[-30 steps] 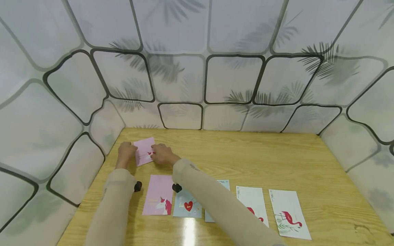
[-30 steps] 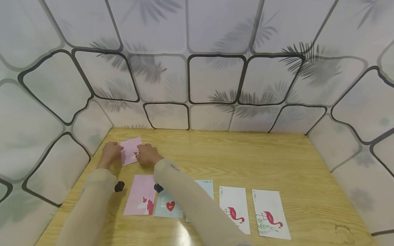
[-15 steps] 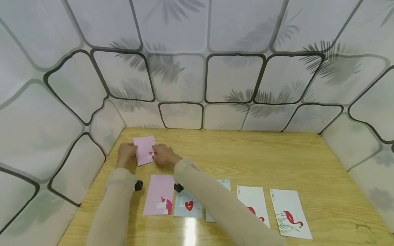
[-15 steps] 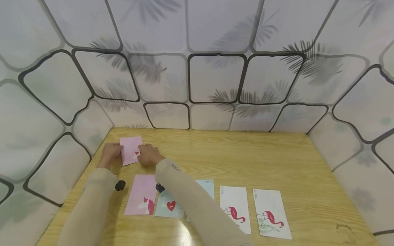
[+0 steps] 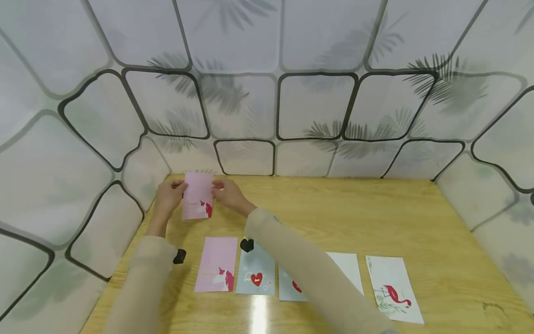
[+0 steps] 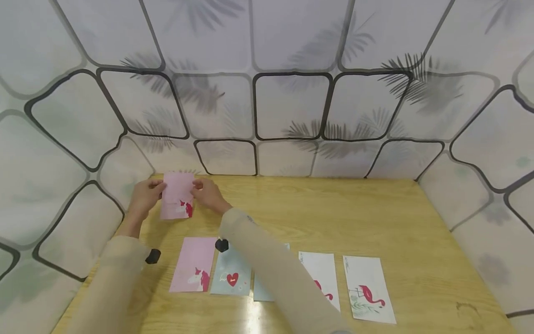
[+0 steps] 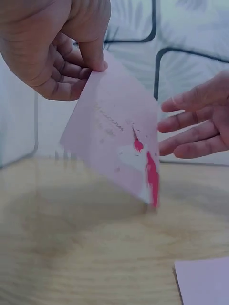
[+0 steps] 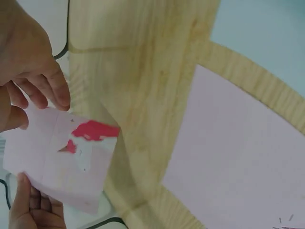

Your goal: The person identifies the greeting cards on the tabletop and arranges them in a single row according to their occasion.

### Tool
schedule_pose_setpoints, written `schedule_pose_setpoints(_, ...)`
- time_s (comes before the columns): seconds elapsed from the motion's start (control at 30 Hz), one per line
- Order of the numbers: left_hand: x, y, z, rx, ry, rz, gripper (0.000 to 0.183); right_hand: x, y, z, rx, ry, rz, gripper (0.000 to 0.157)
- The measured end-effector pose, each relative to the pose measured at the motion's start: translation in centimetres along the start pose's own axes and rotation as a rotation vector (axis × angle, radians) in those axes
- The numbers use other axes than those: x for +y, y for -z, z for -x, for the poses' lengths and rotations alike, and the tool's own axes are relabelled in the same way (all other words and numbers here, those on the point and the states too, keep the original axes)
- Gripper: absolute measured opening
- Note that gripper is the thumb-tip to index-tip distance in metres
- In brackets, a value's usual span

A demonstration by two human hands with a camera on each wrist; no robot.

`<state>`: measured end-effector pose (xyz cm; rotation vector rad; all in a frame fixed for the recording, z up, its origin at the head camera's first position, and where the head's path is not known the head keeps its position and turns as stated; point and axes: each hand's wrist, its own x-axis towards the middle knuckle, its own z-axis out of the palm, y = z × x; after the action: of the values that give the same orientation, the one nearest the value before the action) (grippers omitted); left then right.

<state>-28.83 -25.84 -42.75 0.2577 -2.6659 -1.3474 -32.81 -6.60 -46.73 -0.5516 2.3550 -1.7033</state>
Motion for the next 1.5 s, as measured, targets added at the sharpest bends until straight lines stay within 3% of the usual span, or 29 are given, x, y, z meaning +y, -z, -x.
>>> schedule_pose_setpoints(0.13, 1.8, 1.2, 1.3, -0.005, -0.068, 0.012, 0.035, -0.7, 0.8, 0.3, 0.09, 0.028, -0.182, 0.037)
schedule_pose_setpoints(0.33, 3.4, 2.7, 3.4, -0.03, -0.118, -0.057, 0.037, -2.1, 1.5, 1.2, 0.145, 0.125, -0.166, 0.027)
schedule_pose_setpoints(0.63, 3.5, 4.5, 5.7, -0.093, -0.191, -0.16, 0.044, -3.8, 1.9, 3.7, 0.071, 0.135, -0.14, 0.016)
schedule_pose_setpoints(0.73, 3.5, 5.0, 6.4, -0.057, -0.189, -0.212, 0.043, -4.6, 1.6, 4.5, 0.029, 0.126, -0.139, 0.015)
schedule_pose_setpoints(0.93, 3.9, 6.1, 7.9, 0.094, -0.207, -0.266, 0.037, -6.2, 0.7, 5.6, -0.028, 0.1, -0.157, 0.015)
schedule_pose_setpoints(1.07, 4.0, 6.7, 8.6, 0.125, -0.214, -0.281, 0.033, -6.5, 0.0, 6.1, -0.022, 0.107, -0.159, 0.013)
schedule_pose_setpoints(1.27, 3.6, 6.8, 9.3, 0.085, -0.19, -0.295, 0.027, -6.0, -0.9, 6.7, -0.006, 0.1, -0.161, 0.009)
schedule_pose_setpoints(1.5, 2.6, 6.8, 9.7, 0.025, -0.165, -0.33, 0.026, -5.4, -1.7, 7.7, -0.054, 0.07, -0.147, 0.01)
